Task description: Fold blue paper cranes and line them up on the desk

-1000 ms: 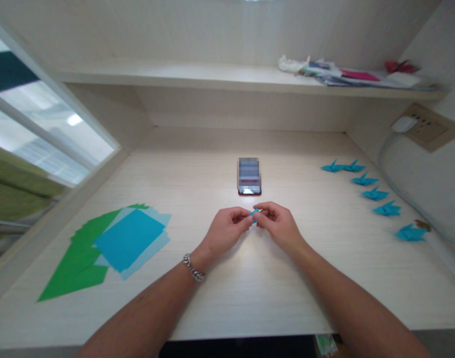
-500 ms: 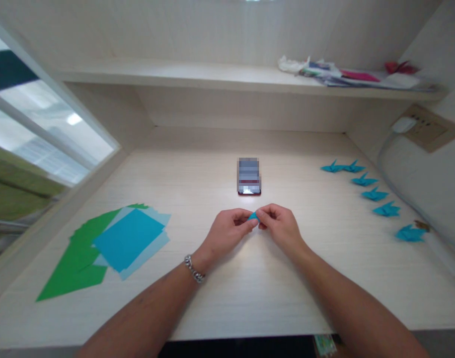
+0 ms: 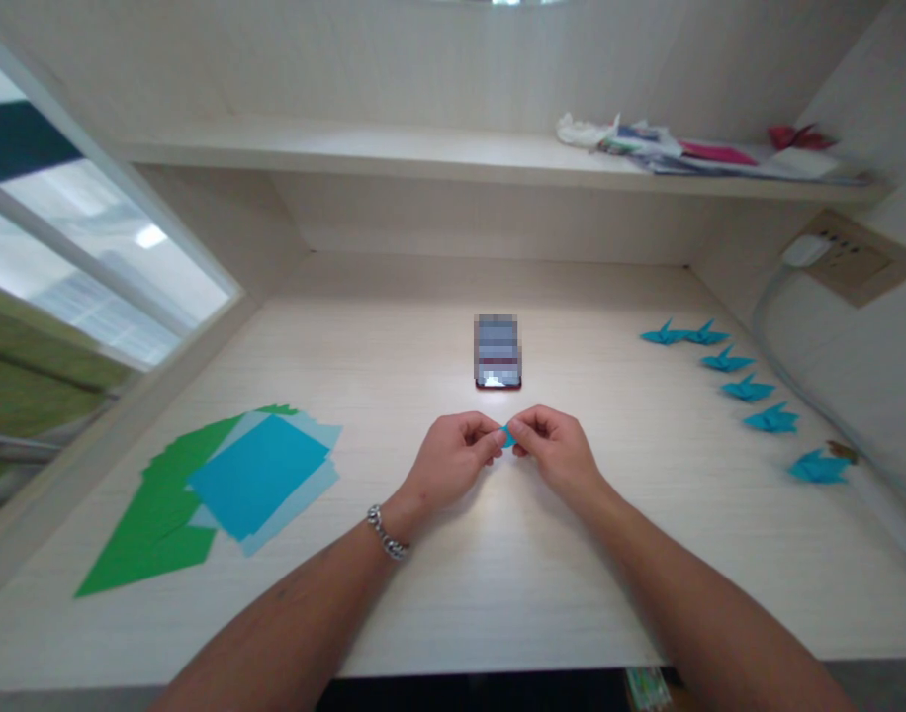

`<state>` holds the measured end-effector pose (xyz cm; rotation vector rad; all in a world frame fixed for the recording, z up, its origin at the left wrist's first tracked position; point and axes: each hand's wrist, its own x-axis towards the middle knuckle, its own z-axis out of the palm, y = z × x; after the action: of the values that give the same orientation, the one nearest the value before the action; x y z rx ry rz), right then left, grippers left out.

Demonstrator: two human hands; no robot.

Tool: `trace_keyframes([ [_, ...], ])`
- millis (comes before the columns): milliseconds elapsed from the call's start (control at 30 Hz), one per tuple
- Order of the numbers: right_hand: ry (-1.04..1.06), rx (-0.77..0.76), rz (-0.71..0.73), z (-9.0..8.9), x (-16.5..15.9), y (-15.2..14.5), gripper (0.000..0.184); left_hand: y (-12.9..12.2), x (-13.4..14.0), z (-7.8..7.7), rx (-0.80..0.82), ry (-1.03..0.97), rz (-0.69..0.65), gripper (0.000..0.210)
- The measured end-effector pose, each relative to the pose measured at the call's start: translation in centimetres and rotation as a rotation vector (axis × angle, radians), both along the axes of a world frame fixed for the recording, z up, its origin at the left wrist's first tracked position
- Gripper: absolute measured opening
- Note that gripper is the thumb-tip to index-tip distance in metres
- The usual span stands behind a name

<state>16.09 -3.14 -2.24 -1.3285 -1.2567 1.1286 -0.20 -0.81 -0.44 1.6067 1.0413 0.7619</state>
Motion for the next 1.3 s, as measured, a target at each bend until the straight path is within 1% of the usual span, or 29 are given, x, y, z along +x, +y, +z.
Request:
trace_keyframes([
  [167, -0.007, 0.033, -0.032, 0.17, -0.19, -0.14, 0.020, 0.18, -0.23, -0.27, 0.046, 0.005, 0.005, 0.021],
  [367, 0.053, 0.002, -0.031, 0.30, -0.10, 0.11, 0.023, 0.48, -0.12, -0.44, 0.057, -0.017, 0.050, 0.025],
  [500, 0.150, -0.046, -0.032, 0.46, -0.32, 0.06, 0.025, 0.69, -0.11, -0.74, 0.083, -0.035, 0.083, 0.025],
  [600, 0.226, -0.095, -0.006, 0.65, -0.49, -0.07, 0.028, 0.85, -0.41, -0.84, 0.110, -0.016, 0.093, 0.024],
  [733, 0.337, -0.196, 0.058, 0.89, -0.35, -0.18, 0.029, 0.91, -0.85, -0.48, 0.159, 0.013, 0.089, 0.020],
  [833, 0.394, -0.244, 0.090, 0.87, -0.07, -0.16, 0.028, 0.84, -0.81, -0.18, 0.156, -0.027, 0.098, 0.016],
  [967, 0.420, -0.246, 0.092, 0.79, 0.10, -0.20, 0.026, 0.79, -0.42, -0.37, 0.066, -0.146, 0.196, 0.029],
  [1067, 0.473, -0.260, 0.107, 0.88, -0.04, -0.37, 0.027, 0.79, -0.23, -0.65, 0.035, -0.204, 0.237, 0.026],
  [1200, 0.532, -0.263, 0.129, 0.91, -0.27, -0.54, 0.029, 0.71, -0.24, -0.67, 0.098, -0.145, 0.237, 0.022],
  [1300, 0.496, -0.207, 0.114, 0.67, -0.33, -0.49, 0.028, 0.59, -0.25, -0.59, 0.109, -0.091, 0.191, 0.021],
])
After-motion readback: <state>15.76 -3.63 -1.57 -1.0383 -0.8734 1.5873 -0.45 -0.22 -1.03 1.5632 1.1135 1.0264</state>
